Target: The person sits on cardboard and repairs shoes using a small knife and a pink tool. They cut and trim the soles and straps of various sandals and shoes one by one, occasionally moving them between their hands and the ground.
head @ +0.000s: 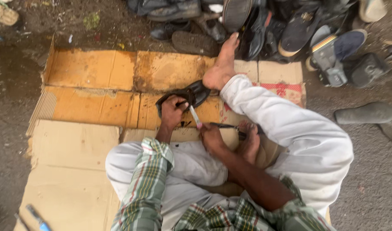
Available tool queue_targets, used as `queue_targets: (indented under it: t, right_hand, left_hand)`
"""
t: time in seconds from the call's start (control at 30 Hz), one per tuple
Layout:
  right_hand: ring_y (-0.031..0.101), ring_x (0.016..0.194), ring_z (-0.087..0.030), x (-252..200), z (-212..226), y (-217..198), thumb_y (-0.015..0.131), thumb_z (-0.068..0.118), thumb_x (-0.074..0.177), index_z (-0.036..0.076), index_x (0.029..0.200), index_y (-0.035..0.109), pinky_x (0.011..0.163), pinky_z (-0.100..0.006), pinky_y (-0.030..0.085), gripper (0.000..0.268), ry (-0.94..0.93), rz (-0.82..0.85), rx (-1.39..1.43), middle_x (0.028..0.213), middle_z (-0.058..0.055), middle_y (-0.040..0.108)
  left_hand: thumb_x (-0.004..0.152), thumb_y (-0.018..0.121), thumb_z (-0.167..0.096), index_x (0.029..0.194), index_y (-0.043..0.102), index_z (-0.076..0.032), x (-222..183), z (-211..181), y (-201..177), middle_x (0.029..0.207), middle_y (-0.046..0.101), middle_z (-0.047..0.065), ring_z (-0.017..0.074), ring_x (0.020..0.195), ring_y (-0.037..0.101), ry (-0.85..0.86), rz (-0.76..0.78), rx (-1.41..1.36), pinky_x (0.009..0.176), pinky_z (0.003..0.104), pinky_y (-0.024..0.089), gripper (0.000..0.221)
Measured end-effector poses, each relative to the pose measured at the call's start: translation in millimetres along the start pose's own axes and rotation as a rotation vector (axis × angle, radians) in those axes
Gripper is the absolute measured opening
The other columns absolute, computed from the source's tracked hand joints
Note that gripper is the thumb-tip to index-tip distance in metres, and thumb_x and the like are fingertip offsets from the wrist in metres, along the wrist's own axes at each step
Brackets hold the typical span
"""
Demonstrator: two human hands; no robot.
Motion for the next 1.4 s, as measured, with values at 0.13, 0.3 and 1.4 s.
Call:
queue_targets:
  t: [0.13,0.3,1.4]
  right_hand:
    - [0.036,0.041,-0.016,44,17,20,0.061,0.024,0.101,0.0,0.091,0.068,0.039,-0.036,0.03,0.027,-0.115,0.047,-0.006,0.054,-0.002,0.046]
    - [0.052,0.051,-0.018,24,-16,25,0.058,0.025,0.104,-0.002,0.09,0.069,0.05,-0.035,0.044,0.032,-0.456,-0.045,-0.243,0.061,-0.009,0.062]
    - [0.051,0.046,-0.022,-43,-28,15,0.05,0.023,0.103,0.003,0.093,0.061,0.042,-0.04,0.041,0.025,-0.099,-0.062,-0.149,0.062,-0.009,0.058]
  left_hand:
    - [0.077,0.082,-0.005,0.091,0.075,0.001,-5,-2,2,0.091,0.074,0.013,0.0258,0.087,0.071,-0.055,-0.009,-0.086,0.081,0.035,0.055,0.016]
    - [0.078,0.082,-0.004,0.092,0.075,0.001,-4,-6,4,0.089,0.073,0.012,0.0218,0.083,0.071,-0.127,-0.025,-0.132,0.078,0.034,0.055,0.016]
    - [0.094,0.071,-0.037,0.098,0.072,-0.001,-5,-87,-2,0.101,0.071,0.018,0.0349,0.091,0.07,-0.045,0.579,0.542,0.082,0.047,0.054,0.036]
Point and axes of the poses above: each hand's wrist, its own x-axis towards the middle knuckle, its own y-axis out of the palm, z = x × y, the point moved 1 cm from there along x, towards the middle knuckle
